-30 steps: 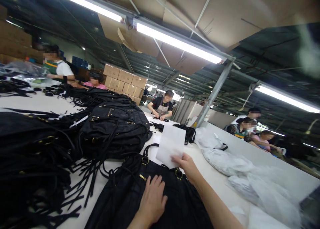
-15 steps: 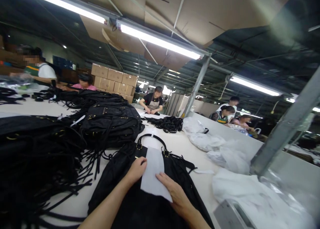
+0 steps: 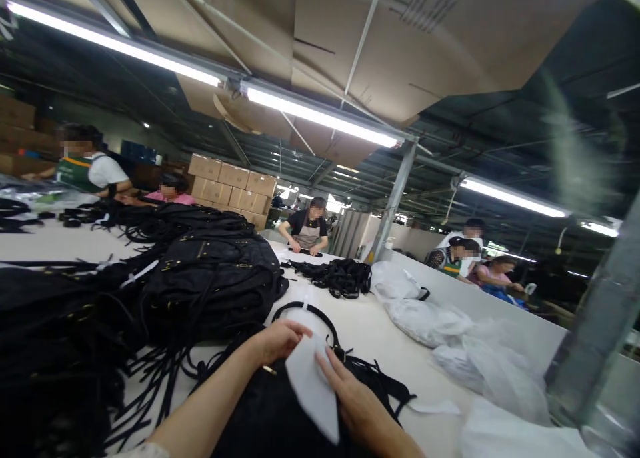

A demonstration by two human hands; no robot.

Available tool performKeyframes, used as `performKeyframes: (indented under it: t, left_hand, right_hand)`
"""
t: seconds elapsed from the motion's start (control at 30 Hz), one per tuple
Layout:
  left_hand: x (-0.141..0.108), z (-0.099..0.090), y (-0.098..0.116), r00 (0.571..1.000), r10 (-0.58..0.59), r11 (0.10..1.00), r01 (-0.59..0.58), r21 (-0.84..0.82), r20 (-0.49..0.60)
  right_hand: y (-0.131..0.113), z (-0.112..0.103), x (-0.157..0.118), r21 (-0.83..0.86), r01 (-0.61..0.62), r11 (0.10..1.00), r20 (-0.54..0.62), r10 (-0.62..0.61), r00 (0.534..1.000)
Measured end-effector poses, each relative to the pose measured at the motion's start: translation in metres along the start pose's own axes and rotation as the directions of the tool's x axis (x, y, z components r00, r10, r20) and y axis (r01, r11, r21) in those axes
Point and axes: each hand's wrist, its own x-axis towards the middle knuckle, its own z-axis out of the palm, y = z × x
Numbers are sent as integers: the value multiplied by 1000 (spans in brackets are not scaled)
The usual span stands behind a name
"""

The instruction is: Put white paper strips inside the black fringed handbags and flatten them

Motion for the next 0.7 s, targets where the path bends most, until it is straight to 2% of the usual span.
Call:
performKeyframes:
  t: [0.07, 0.13, 0.2, 0.33, 0.43, 0.57, 0.7]
  left_hand:
    - [20, -6, 3, 990, 101, 992, -107, -62, -98]
    - [41, -14, -4, 967, 155, 983, -172, -66, -200]
    - [62, -22, -17, 947, 169, 984, -180, -15, -273]
    - [100, -39, -44, 927, 160, 976, -97, 194, -339]
    - [121, -44, -56, 935, 175, 930, -54, 363, -309]
    - [136, -37, -61, 978, 119, 845, -8, 535, -173]
    - [139, -30, -60, 991, 23, 704, 75, 706, -129]
  right_hand:
    - [29, -3, 26, 178, -82, 981, -162, 111, 981]
    - [57, -3, 55, 323, -149, 935, -202, 221, 954]
    - [82, 0, 86, 387, -188, 903, -142, 260, 955]
    - [116, 14, 136, 462, -210, 862, 33, 220, 975]
    - [134, 22, 156, 497, -229, 837, 115, 198, 973]
    - [150, 28, 162, 511, -244, 824, 204, 159, 966]
    - [153, 29, 155, 523, -208, 827, 185, 128, 974]
